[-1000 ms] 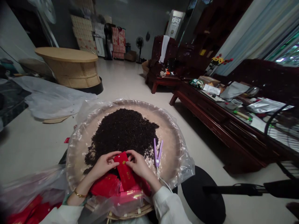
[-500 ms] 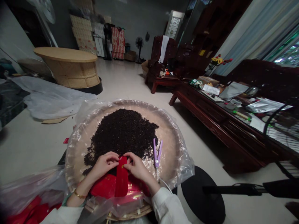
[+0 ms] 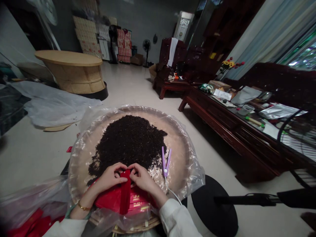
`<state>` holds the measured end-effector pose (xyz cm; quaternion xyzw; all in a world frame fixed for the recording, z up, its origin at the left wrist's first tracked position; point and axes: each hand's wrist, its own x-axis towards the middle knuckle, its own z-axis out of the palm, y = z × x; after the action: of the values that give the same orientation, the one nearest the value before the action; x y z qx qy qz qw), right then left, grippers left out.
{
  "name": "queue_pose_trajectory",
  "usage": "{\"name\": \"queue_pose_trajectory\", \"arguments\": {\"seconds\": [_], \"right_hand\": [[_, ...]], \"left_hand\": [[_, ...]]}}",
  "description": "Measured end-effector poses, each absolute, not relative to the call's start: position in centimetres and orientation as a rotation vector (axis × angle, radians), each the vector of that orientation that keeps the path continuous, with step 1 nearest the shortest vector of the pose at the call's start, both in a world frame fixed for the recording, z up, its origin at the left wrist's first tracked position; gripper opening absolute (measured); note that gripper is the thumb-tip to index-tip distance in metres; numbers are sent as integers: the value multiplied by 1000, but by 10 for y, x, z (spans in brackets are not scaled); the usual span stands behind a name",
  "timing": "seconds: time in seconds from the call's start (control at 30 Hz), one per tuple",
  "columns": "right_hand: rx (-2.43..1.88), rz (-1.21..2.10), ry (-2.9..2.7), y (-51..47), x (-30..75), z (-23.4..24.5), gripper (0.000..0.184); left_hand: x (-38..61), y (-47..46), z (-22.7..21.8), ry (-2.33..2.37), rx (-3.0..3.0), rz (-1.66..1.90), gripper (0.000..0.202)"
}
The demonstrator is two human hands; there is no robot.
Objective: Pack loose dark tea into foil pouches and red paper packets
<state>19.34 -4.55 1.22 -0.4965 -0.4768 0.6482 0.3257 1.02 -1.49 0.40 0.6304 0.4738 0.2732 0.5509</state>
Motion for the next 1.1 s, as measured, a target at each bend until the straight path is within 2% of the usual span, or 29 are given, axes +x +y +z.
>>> {"name": "queue_pose_trajectory", "arguments": {"seconds": [0.1,0.17,0.27,0.33,0.5,0.63,0.73,0.8,0.93,1.1], "right_hand": [[-1373,1558,-1417,-45,194,9,24],[-1428,1439,-1555,-44,196,8,24],[-1472,1377,-1695,-44,200,10,31],[-1475,1359,-1704,-44,202,15,27],[-1446,1313,-1639,-42,209,27,26],[-1537,1386,-1530,-38,218,29,19],[-1559,1125,-1758,-36,223,35,11],[-1526,913,-1993,-35,222,41,11],[-1438,648,-2086,-34,209,44,17],[-1278,210,-2026,-35,187,27,52]], "left_hand": [[10,-14,2,1130,1531,679,26],[10,-13,2,1116,1469,707,21],[8,-12,1,1072,1270,720,36],[6,-10,1,1069,1155,785,48],[0,-4,-2,1188,964,1176,43],[-2,-2,-6,1212,1018,1292,42],[0,-4,-5,1223,1196,1292,55],[1,-7,-2,1206,1382,1189,57],[4,-13,1,1167,1628,841,29],[4,-14,2,1242,1558,881,34]]}}
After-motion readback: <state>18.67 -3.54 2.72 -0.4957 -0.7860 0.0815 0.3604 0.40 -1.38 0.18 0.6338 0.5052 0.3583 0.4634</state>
